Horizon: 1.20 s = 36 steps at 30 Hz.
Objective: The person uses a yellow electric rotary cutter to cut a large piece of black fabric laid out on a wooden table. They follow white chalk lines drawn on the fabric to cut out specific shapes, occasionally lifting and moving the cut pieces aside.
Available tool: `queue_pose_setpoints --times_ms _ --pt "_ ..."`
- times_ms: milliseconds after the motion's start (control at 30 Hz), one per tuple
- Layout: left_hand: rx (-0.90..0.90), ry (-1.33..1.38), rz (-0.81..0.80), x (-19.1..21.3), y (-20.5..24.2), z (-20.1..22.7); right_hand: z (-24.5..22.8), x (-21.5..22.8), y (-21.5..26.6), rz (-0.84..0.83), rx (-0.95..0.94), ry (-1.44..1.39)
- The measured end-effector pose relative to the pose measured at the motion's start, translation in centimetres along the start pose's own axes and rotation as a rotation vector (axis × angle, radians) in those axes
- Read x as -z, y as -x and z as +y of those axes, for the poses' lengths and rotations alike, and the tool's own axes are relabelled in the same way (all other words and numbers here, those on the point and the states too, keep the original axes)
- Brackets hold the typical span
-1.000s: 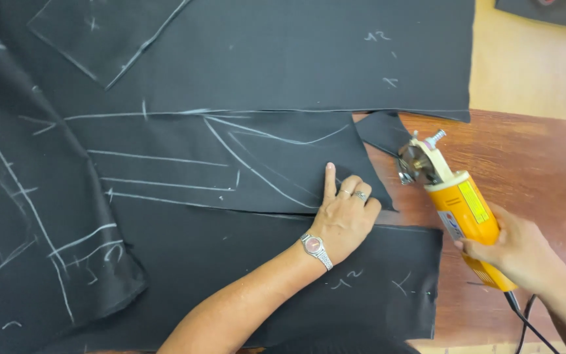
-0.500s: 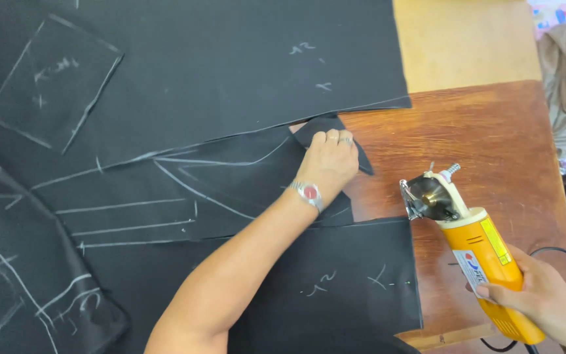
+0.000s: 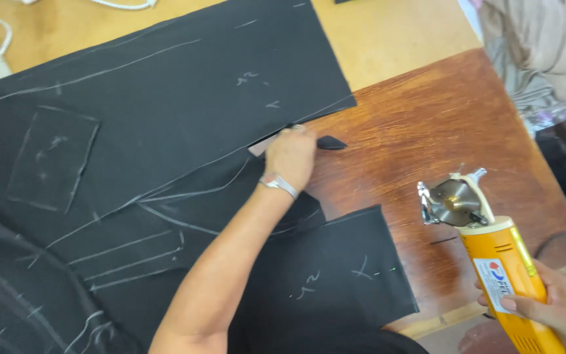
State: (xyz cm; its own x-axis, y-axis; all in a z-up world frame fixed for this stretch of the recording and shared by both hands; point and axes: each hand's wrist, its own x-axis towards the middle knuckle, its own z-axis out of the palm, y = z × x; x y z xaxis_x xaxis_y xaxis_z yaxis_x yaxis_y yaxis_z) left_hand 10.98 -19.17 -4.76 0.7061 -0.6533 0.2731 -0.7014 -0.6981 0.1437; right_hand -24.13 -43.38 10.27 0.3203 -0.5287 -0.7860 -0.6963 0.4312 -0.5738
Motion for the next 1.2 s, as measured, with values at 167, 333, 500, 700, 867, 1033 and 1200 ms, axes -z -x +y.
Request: queue_pose_setpoints --times_ms 167,333,500,700,867,1033,1200 --pt "-0.044 0.140 0.218 -1.0 1.9 1.2 -0.5 -1.6 0.7 0.001 0.010 0.137" --pt "0.048 0.393 -0.034 -0.7 -0.2 -1.3 0.4 -1.5 -1.4 -0.062 0.037 0.324" --pt "0.147 0.695 -0.081 8.4 -1.7 -6.6 0.6 -2.7 -2.8 -0.064 0.178 0.969" --pt "0.562 1.191 -0.022 14.3 1.6 -12.3 -2.4 -9.3 0.0 -0.126 0.165 1.158" --pt "0.555 1.233 -0.041 13.9 1.4 -13.2 -4.7 -17.6 1.0 -0.256 0.337 1.322" --pt "0.529 1.295 -0.003 15.3 0.7 -13.6 -7.0 -25.1 1.8 -0.413 0.419 1.304" --pt "0.496 1.386 -0.063 16.2 0.6 -14.1 -5.7 -27.3 -1.5 -0.572 0.424 1.249"
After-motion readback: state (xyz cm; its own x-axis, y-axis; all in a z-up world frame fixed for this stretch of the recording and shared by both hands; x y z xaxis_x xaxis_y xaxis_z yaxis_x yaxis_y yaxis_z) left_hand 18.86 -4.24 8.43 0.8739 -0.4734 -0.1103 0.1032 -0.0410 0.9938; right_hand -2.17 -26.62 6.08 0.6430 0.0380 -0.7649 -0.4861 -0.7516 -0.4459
